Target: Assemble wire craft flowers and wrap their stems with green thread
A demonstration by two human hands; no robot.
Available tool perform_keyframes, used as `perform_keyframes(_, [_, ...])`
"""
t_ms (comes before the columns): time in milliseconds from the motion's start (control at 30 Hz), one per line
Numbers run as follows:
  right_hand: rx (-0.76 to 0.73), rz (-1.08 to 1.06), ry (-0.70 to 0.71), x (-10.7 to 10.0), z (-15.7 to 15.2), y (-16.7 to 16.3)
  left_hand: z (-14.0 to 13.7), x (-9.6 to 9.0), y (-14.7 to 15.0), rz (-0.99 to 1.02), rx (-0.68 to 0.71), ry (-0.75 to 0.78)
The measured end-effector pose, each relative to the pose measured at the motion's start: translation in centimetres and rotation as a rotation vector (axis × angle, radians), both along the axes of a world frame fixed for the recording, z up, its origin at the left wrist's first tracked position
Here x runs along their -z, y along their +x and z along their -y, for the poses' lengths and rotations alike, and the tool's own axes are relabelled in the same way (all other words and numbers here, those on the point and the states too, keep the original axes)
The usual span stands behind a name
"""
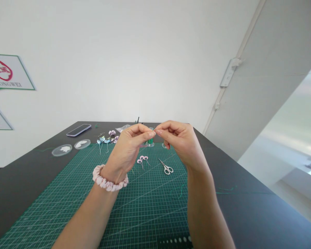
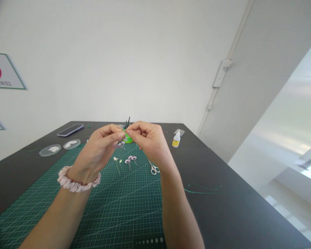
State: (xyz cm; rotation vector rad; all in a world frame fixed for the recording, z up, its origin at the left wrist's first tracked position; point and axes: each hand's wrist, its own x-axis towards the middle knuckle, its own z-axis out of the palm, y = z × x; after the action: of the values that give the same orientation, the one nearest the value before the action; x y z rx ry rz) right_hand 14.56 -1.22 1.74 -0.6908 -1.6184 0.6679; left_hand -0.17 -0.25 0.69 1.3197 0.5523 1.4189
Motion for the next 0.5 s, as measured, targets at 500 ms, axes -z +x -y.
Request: perform_keyframes(500, [0.030, 0.005, 0.005, 0.00, 0.18, -0.04, 0.07, 0.02, 0.21, -0.002, -0.116, 0.039])
